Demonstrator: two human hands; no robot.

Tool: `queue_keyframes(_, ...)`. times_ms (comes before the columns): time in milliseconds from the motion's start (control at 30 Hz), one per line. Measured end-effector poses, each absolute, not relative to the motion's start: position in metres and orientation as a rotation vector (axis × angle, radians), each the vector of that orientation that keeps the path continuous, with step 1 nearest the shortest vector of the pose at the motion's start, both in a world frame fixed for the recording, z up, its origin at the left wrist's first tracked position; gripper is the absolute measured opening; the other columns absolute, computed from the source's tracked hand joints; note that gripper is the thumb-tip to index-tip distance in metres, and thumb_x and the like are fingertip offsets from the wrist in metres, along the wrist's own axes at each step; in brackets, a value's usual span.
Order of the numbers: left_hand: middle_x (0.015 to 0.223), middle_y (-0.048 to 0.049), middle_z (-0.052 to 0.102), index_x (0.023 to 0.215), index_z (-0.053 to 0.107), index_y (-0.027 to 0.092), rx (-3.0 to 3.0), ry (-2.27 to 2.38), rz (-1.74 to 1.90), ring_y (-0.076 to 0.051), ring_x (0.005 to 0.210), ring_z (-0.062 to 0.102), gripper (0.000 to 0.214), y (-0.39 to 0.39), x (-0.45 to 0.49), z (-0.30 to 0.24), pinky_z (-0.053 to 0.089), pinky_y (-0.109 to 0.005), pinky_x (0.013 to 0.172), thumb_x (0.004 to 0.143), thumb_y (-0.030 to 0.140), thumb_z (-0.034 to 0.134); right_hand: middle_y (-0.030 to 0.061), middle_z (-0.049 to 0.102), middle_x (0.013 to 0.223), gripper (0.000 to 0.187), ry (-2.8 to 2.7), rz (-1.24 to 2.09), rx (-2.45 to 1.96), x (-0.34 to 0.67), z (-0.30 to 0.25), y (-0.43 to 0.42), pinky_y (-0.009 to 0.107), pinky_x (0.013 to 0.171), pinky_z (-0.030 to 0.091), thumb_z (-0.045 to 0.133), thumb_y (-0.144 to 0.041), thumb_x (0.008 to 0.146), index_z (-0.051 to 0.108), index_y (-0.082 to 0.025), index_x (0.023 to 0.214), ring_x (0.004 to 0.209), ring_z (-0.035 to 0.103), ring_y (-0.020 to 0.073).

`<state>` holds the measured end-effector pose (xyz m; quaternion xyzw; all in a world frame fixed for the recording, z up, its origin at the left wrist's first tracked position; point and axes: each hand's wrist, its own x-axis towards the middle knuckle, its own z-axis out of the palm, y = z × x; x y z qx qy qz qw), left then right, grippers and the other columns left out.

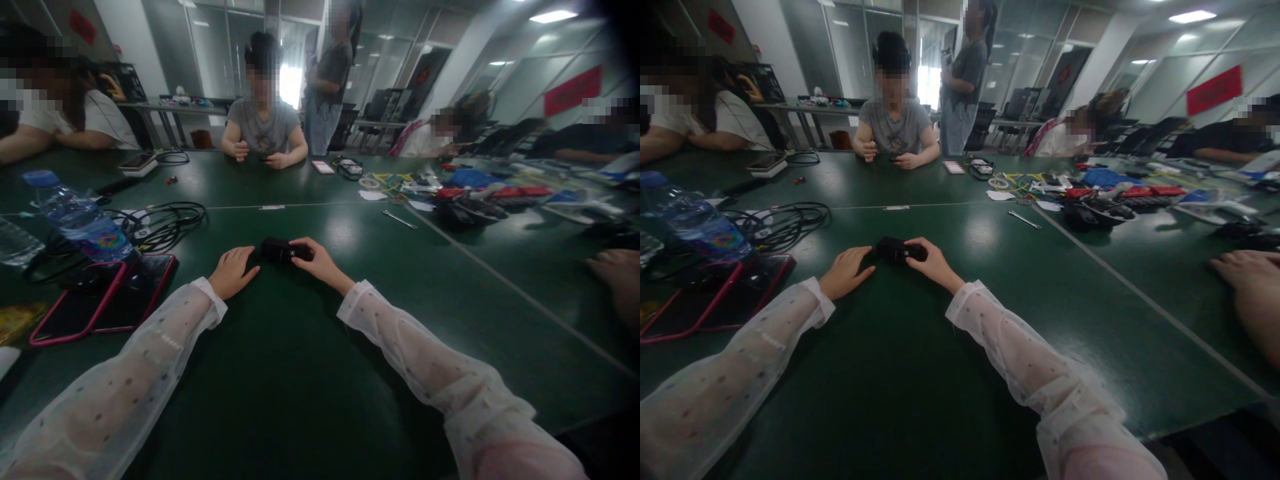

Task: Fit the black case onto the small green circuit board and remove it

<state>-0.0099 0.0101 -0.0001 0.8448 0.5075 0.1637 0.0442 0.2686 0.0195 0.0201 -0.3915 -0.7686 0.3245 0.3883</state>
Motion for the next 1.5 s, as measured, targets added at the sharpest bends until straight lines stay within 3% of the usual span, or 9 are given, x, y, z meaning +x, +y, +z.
queue_keyframes(333,0.142,-0.0166,0.049,0.146,0.036,0.015,2.597,1.542,0.533,-0.030,0.133,0.044,0.058,0.013,-0.012,-0.006,0.035,-0.049,0.108,0.099,0.049,0.041,0.0059,0.064,0.115,0.037,-1.822,1.032,-0.998,0.269,0.017,0.024,0.045,0.095,0.051,0.067,-0.028,0.083,0.058,-0.022,0.118,0.103,0.064,0.0193)
queue_keyframes(533,0.144,-0.0166,0.048,0.145,0.038,0.014,2.592,1.558,0.517,-0.030,0.134,0.043,0.058,0.011,-0.011,-0.004,0.035,-0.049,0.109,0.099,0.050,0.039,0.0048,0.065,0.103,0.040,-1.880,0.964,-1.051,0.267,0.019,0.020,0.045,0.089,0.053,0.068,-0.037,0.083,0.056,-0.022,0.119,0.093,0.065,0.0197)
queue_keyframes(1100,0.145,-0.0161,0.047,0.146,0.037,0.015,2.585,1.553,0.487,-0.030,0.135,0.042,0.059,0.011,-0.011,-0.003,0.034,-0.050,0.110,0.099,0.051,0.038,0.0095,0.058,0.125,0.045,-1.827,0.859,-1.283,0.269,0.011,0.026,0.048,0.101,0.043,0.057,-0.051,0.088,0.056,-0.024,0.124,0.114,0.056,0.0231)
queue_keyframes(1500,0.147,-0.0161,0.046,0.147,0.036,0.013,2.563,1.566,0.429,-0.030,0.136,0.041,0.060,0.009,-0.010,0.003,0.034,-0.050,0.110,0.099,0.050,0.038,0.0094,0.061,0.115,0.037,-1.852,0.717,-1.338,0.267,0.014,0.025,0.044,0.098,0.043,0.050,-0.046,0.093,0.059,-0.020,0.117,0.111,0.052,0.0244)
